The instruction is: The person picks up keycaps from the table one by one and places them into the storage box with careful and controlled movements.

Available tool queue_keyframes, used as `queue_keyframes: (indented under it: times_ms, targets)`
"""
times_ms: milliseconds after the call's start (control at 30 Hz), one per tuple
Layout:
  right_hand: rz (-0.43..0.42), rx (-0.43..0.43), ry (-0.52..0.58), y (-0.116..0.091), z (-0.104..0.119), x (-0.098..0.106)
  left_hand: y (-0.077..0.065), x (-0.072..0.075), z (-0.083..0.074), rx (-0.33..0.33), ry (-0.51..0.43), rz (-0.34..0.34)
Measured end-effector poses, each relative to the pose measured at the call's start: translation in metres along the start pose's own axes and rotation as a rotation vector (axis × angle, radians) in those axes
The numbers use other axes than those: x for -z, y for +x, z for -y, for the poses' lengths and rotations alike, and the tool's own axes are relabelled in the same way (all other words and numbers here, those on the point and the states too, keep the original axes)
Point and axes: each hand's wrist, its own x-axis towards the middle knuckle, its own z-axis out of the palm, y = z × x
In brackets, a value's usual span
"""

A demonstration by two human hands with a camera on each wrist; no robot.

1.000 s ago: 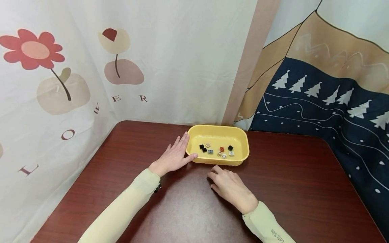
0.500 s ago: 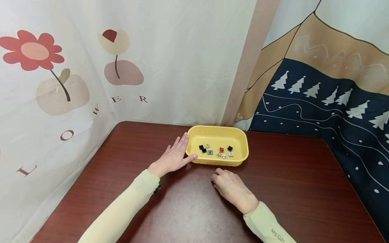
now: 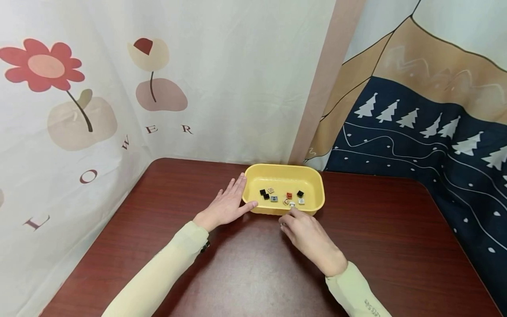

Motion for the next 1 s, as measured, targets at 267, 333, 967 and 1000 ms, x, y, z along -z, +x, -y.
queue_keyframes:
  times_ms: [267,333,967,1000]
  targets:
    - [-0.137,-0.045,-0.013,0.015,-0.012,0.008,0.001,0.0,0.0,-0.001,-0.009,0.007]
    - [-0.152,-0.069,-0.009,0.019,-0.015,0.009,0.001,0.0,0.0,-0.001,-0.006,0.01]
    - [-0.111,-0.261,0.057,0.056,-0.037,-0.002,0.001,0.001,0.0,0.002,-0.008,0.016]
    - [-0.104,-0.269,0.056,0.057,-0.039,-0.003,0.001,0.001,0.0,0.003,-0.007,0.017]
